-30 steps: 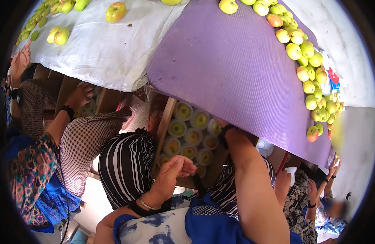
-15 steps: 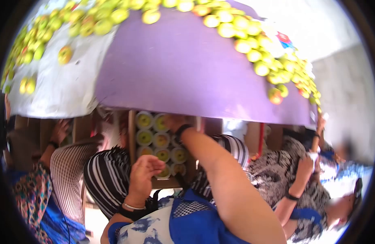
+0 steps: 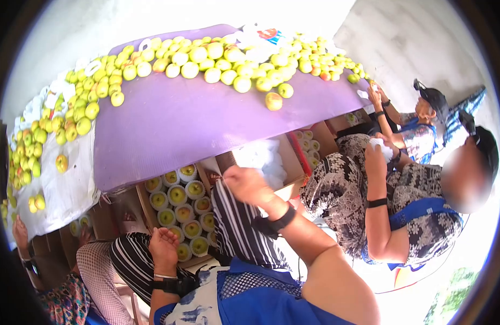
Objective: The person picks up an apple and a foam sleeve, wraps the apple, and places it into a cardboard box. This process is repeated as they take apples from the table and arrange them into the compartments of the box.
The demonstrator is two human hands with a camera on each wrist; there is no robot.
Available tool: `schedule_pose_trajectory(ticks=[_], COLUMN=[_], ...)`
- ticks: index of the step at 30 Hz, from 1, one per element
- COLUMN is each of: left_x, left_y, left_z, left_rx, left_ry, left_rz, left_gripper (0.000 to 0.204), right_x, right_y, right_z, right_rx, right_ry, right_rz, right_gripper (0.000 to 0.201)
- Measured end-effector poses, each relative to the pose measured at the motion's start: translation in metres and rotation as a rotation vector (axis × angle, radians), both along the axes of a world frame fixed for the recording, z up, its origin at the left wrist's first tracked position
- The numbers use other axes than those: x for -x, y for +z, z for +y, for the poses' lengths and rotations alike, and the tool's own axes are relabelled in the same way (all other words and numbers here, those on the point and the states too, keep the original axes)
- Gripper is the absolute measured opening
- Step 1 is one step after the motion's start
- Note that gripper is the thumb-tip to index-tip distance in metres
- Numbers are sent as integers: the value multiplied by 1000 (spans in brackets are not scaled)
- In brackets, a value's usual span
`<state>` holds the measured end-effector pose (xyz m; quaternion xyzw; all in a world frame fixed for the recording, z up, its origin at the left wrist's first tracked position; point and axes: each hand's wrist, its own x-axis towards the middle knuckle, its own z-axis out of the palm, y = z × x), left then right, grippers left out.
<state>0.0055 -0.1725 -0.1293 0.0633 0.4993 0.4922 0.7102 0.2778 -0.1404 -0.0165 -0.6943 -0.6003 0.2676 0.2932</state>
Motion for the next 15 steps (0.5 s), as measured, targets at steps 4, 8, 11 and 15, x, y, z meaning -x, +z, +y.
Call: schedule_pose_trajectory(ticks=[4,8,11,15], left_x=[-1,-3,-7,-7], left_y=[-2,-9,-13,-26], left_z=[-1,-2,-1,1], left_rx=[-4,41,77,112], left_ry=[-40,-54,-61,-76], left_rz=[36,89,117,147], left_gripper=[30,30,31,31], right_x=[-109,-162,-166,-153], right_y=[-66,-139,-164,-168], right_z=[-33,-56,-57,-33], right_rx=[-19,188,237,152], right_ry=[-386,-607,-632,-391], right_rz=[-7,218,217,-191], right_gripper=[18,21,14,16])
